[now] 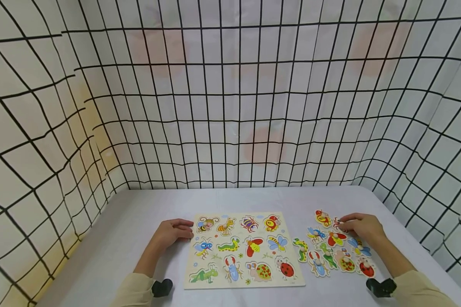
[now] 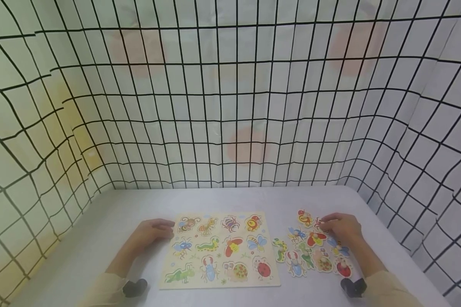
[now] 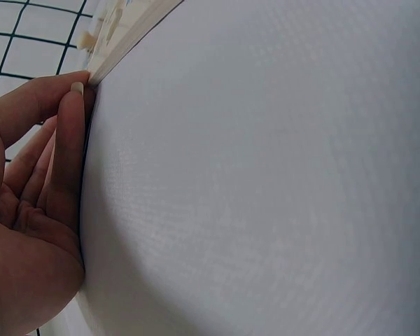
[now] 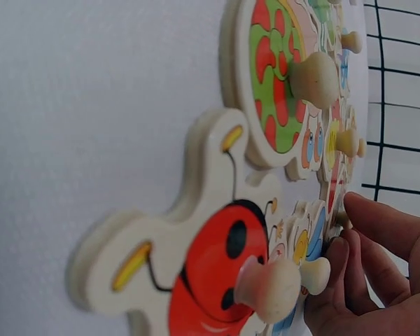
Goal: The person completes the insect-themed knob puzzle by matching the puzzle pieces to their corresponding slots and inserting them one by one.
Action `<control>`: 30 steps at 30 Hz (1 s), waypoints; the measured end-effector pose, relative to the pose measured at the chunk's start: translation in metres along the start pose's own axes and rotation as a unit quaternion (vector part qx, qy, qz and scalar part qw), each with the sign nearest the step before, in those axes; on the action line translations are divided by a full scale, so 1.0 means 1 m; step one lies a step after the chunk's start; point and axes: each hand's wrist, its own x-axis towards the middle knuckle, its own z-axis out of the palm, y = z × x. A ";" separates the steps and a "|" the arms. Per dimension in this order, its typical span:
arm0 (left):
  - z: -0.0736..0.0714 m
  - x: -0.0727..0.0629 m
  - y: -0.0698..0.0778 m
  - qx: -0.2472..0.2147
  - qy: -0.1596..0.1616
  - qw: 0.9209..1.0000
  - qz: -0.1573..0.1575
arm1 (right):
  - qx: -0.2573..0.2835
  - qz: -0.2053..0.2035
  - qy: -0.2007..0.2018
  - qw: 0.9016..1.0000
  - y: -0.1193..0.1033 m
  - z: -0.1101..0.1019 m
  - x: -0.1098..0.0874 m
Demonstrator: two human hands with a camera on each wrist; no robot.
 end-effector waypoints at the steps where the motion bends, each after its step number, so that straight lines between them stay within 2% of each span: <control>1: 0.000 0.000 0.000 0.000 -0.001 1.000 0.000 | 0.001 0.000 -0.001 1.000 0.001 0.000 0.000; 11: 0.000 0.001 0.000 -0.009 0.001 1.000 -0.004 | 0.000 -0.003 -0.004 1.000 0.002 0.002 0.000; 30: 0.001 0.003 -0.004 -0.001 0.001 1.000 0.006 | -0.014 -0.015 0.018 1.000 0.003 0.005 0.001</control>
